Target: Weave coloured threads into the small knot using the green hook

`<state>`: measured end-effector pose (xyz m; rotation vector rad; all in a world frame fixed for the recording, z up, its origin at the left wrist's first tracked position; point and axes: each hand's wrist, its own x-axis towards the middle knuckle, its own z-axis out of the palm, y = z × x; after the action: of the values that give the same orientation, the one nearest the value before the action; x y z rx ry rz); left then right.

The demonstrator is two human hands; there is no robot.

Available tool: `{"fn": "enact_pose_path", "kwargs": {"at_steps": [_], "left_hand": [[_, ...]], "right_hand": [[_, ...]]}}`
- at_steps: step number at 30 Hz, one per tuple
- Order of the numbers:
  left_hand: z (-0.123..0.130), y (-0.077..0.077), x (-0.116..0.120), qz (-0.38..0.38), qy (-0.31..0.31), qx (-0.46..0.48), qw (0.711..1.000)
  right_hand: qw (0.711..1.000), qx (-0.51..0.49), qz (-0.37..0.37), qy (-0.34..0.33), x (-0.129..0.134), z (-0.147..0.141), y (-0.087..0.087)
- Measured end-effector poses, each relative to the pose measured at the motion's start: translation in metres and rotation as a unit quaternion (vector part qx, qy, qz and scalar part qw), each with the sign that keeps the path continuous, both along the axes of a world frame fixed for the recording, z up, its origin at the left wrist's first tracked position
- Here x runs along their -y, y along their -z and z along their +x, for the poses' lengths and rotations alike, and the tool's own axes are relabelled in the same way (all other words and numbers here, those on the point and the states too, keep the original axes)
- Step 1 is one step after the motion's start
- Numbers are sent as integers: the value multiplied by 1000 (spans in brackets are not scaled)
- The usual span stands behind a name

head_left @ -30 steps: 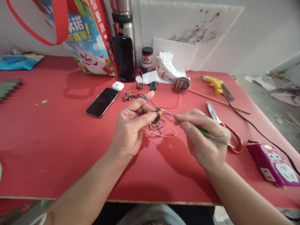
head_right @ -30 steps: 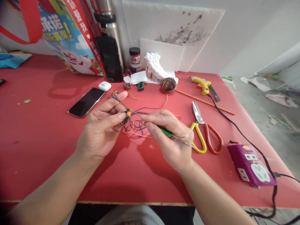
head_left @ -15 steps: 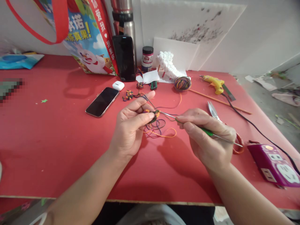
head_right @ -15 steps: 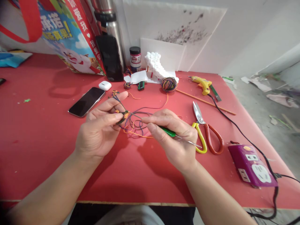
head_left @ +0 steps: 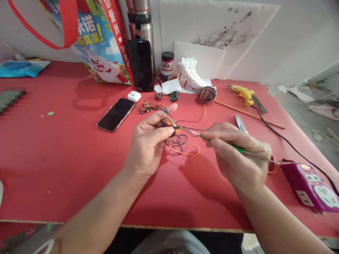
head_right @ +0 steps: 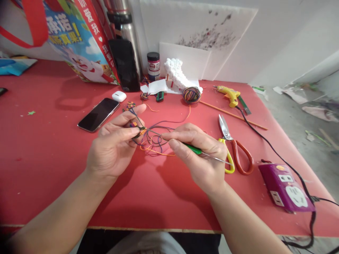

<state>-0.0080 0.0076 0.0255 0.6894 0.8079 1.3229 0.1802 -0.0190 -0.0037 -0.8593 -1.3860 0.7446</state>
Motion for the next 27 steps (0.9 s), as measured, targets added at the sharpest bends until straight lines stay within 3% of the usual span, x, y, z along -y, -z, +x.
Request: {"fn": "enact_pose_path", "kwargs": {"at_steps": [16,27], "left_hand": [[-2,0,-2,-40,8,-8,999],[-1,2,-1,-11,16,-8,1000]], "right_hand": [[999,-14,-18,-35,0,2,-2],[994,-78,-75,-18,-4,-1,-3]]}}
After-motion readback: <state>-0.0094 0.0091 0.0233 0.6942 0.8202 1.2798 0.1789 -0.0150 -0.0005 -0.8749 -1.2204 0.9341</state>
